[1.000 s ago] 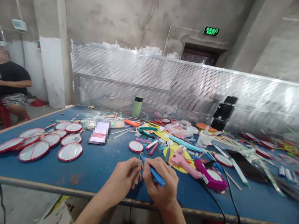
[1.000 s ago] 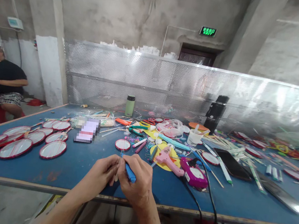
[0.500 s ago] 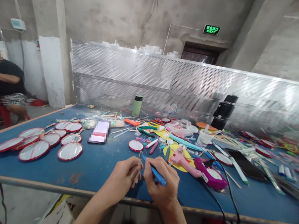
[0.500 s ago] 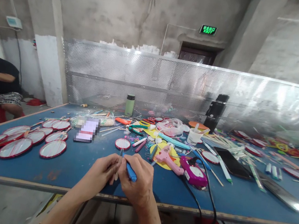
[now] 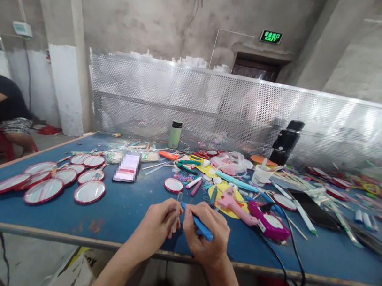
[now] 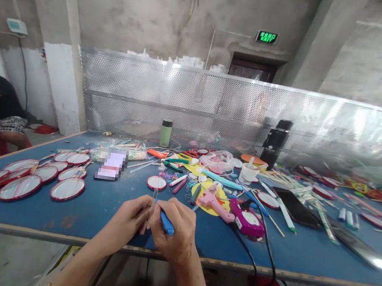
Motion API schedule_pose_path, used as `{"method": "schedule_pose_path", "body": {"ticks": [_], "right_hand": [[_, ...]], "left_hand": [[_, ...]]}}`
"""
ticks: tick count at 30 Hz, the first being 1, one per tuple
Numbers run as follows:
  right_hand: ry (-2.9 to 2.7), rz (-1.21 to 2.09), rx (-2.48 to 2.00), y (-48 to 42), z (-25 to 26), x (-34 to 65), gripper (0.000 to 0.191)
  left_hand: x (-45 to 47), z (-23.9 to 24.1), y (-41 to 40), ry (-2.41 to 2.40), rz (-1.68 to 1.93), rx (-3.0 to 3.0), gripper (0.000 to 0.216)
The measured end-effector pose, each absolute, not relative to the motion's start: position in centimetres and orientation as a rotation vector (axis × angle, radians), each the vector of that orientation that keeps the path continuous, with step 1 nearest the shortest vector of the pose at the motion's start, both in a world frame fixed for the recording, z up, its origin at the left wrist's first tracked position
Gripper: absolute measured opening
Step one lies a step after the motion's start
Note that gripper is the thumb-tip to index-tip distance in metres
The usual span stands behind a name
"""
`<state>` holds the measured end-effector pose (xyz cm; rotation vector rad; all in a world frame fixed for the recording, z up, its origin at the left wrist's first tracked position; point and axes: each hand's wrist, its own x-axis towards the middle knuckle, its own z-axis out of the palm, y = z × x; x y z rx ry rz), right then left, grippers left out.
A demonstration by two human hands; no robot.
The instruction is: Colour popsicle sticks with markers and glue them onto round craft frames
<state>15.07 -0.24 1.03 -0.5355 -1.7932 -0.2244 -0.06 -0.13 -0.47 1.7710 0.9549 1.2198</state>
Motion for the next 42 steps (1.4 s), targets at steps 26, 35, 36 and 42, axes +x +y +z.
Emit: {"method": "schedule_pose_path", "body": {"ticks": [26, 35, 36, 42], "right_hand": [[-1.855, -0.185, -0.565, 0.13, 0.81, 15.15, 0.013], [-1.821, -0.228, -0.555, 0.02, 1.01, 15.1, 0.013], [-1.821, -0.228, -0.558, 0.02, 1.0, 15.09, 0.013], [-1.806, -0.228, -0.569, 0.08, 0.99, 15.12, 0.012]], "left_hand": [[-0.13, -0.41, -0.24, 0.996, 1.218, 1.825, 0.026], [0.0, -0.14, -0.32, 0.988, 1.211, 1.804, 0.023], [0.02, -0.15, -0.33, 0.986, 1.212, 1.801, 0.023], [-0.03, -0.11, -0.29, 0.967, 1.211, 1.783, 0.023]]}}
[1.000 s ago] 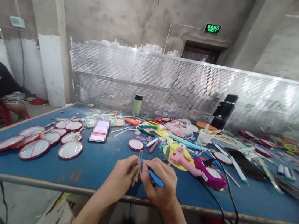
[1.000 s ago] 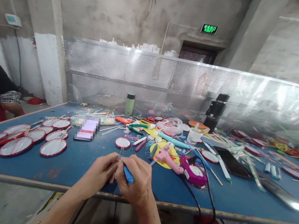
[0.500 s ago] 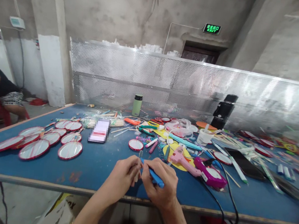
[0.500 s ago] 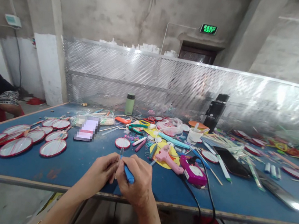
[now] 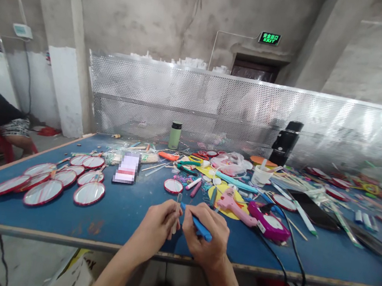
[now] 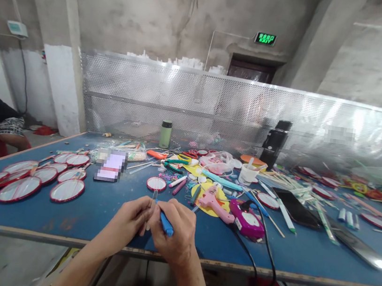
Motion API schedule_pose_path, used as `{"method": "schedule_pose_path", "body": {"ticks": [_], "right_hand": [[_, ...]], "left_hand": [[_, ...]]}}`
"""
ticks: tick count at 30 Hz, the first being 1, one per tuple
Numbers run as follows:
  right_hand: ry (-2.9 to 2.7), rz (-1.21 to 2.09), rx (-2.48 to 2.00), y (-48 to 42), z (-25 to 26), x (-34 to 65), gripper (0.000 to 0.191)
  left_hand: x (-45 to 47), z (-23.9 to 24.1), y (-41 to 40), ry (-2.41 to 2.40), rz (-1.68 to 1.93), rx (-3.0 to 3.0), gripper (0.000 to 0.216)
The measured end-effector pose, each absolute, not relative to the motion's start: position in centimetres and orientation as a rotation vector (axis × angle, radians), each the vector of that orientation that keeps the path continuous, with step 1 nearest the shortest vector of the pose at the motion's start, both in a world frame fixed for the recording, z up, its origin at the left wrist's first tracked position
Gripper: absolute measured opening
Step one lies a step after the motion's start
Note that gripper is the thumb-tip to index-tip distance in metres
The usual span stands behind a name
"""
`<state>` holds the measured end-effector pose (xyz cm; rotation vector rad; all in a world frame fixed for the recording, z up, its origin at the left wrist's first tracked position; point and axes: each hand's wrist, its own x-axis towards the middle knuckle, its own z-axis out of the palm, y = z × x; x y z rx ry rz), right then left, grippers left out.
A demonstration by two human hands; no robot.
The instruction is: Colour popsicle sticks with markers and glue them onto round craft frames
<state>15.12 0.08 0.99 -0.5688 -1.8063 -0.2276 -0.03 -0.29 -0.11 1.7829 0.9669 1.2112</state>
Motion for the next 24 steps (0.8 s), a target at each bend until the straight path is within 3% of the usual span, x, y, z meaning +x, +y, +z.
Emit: {"method": "schedule_pose_path", "body": {"ticks": [11, 24], "right_hand": [[-1.812, -0.204, -0.599, 0.2, 0.5, 15.3, 0.011], [-1.734, -0.289, -0.741, 0.1, 1.9, 18.7, 0.024]], "left_hand": [[0.0, -0.6, -0.1, 0.959, 1.222, 1.775, 0.022], [0.2, -1.0, 0.1, 1.006, 1.166, 1.689, 0.025]]}}
